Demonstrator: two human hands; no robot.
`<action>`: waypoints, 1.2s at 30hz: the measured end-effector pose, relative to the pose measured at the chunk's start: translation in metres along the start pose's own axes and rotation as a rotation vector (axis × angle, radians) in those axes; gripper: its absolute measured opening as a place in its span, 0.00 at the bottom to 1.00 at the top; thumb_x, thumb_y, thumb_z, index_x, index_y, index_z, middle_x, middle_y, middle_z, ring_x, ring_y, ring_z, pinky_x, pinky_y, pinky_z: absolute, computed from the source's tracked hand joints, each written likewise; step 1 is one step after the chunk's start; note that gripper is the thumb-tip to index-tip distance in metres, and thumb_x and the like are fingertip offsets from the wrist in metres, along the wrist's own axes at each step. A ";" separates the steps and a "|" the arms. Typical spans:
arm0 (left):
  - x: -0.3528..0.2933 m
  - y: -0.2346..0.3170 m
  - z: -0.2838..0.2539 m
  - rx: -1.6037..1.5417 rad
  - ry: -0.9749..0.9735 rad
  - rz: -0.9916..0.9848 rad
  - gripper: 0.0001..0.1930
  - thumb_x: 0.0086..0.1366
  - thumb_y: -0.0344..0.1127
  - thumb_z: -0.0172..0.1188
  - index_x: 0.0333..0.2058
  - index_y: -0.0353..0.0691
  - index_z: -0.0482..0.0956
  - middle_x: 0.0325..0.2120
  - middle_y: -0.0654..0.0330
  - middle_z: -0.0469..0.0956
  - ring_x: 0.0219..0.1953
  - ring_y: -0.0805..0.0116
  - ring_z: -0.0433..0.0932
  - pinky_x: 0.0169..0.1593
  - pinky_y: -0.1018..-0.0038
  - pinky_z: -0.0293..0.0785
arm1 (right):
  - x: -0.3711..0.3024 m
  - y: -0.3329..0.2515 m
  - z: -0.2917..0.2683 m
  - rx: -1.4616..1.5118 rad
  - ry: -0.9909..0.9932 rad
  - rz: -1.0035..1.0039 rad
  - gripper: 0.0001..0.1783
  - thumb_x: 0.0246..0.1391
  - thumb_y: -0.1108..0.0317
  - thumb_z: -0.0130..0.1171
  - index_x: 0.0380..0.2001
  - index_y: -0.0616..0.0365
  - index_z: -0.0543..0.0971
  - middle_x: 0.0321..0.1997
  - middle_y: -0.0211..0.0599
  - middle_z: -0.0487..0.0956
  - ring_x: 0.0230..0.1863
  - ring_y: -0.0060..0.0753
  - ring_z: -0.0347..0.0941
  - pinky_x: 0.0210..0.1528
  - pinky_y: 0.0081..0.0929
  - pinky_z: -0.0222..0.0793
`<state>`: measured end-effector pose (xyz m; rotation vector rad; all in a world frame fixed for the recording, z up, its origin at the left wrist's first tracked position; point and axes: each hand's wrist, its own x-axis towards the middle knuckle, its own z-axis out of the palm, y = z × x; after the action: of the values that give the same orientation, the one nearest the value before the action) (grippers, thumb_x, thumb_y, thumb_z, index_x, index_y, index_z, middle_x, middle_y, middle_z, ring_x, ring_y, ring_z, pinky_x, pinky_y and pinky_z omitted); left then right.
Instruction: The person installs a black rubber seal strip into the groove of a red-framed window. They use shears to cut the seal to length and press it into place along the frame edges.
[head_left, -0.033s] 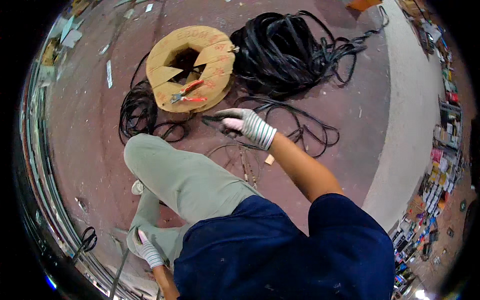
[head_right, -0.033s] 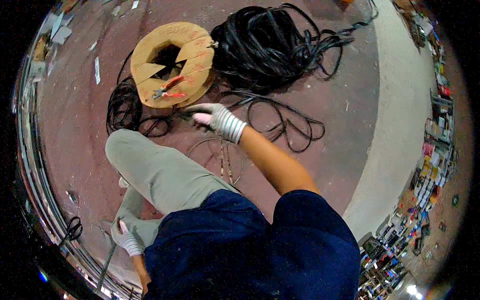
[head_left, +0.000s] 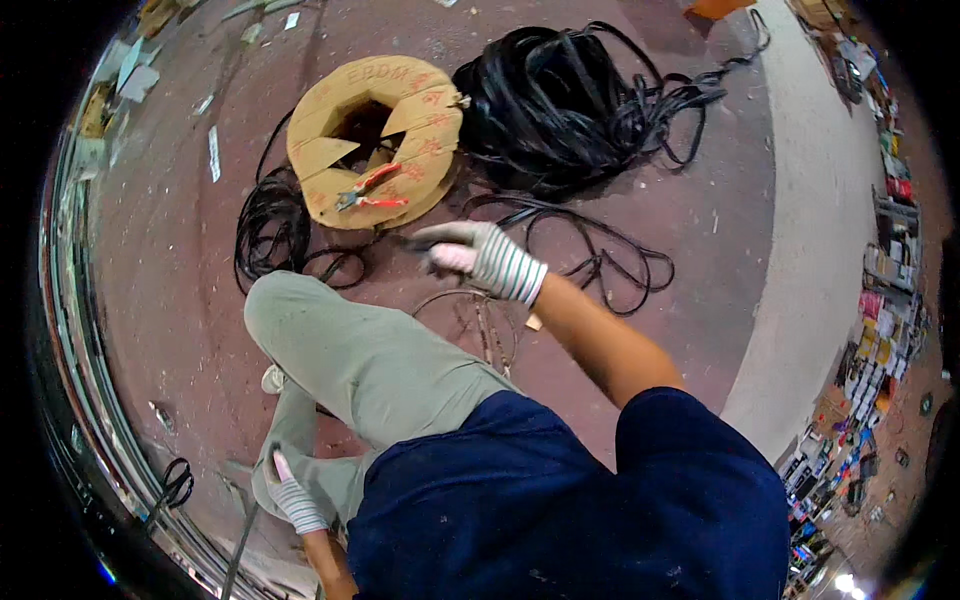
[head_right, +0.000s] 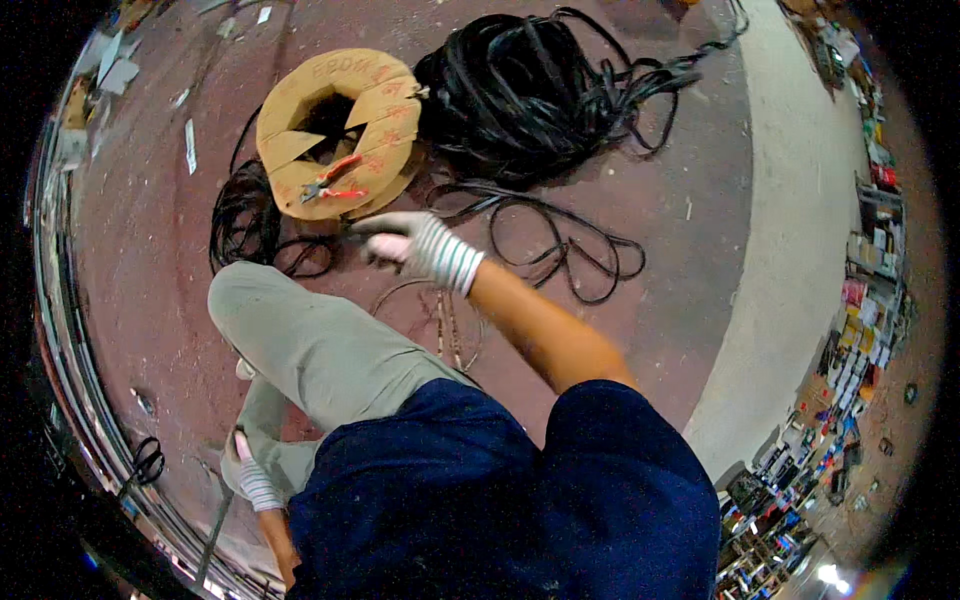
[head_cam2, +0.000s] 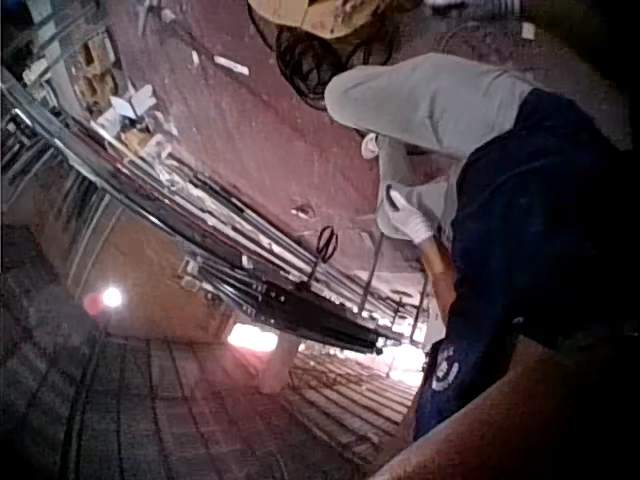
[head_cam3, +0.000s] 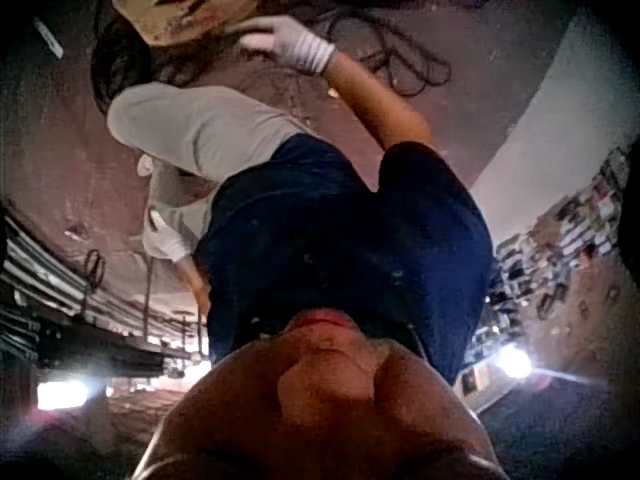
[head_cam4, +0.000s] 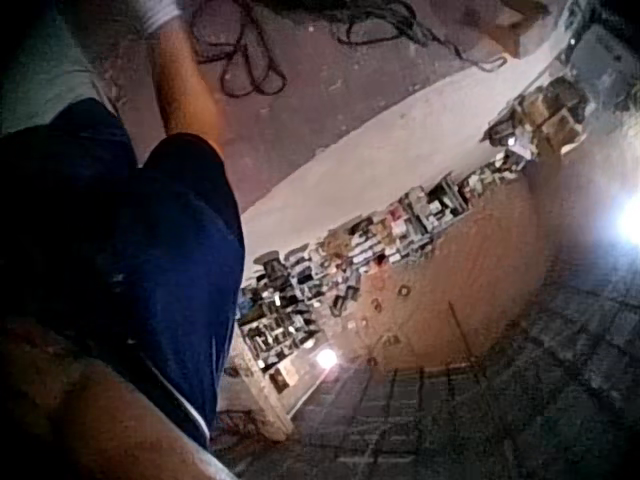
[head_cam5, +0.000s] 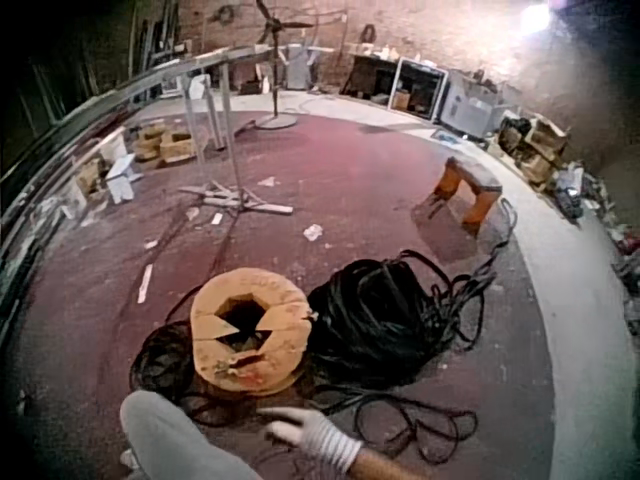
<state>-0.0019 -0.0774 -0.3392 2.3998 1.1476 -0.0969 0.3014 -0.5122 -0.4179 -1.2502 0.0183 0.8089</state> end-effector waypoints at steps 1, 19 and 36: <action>0.006 0.054 0.001 -0.173 -0.121 0.010 0.30 0.70 0.53 0.52 0.54 0.29 0.74 0.50 0.48 0.77 0.52 0.55 0.76 0.58 0.64 0.71 | -0.012 -0.019 0.018 -0.049 -0.040 -0.064 0.23 0.61 0.62 0.58 0.57 0.59 0.76 0.42 0.33 0.82 0.38 0.18 0.76 0.39 0.20 0.75; 0.012 0.229 -0.022 -1.543 -0.595 -0.072 0.15 0.73 0.46 0.53 0.45 0.39 0.75 0.36 0.59 0.77 0.44 0.60 0.76 0.55 0.59 0.73 | -0.098 -0.016 0.010 -0.966 -0.049 -0.344 0.23 0.57 0.58 0.59 0.56 0.48 0.75 0.42 0.48 0.79 0.44 0.54 0.76 0.45 0.40 0.74; 0.021 0.163 -0.049 -1.701 -0.326 0.063 0.18 0.69 0.51 0.56 0.44 0.43 0.78 0.33 0.64 0.79 0.39 0.66 0.77 0.48 0.69 0.75 | -0.319 0.135 -0.274 -0.937 1.179 0.493 0.16 0.60 0.69 0.53 0.51 0.51 0.80 0.45 0.47 0.82 0.43 0.41 0.78 0.48 0.35 0.72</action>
<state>0.1274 -0.1281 -0.2384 0.8277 0.5007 0.3582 0.1057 -0.9021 -0.4891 -2.5341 1.0291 0.3472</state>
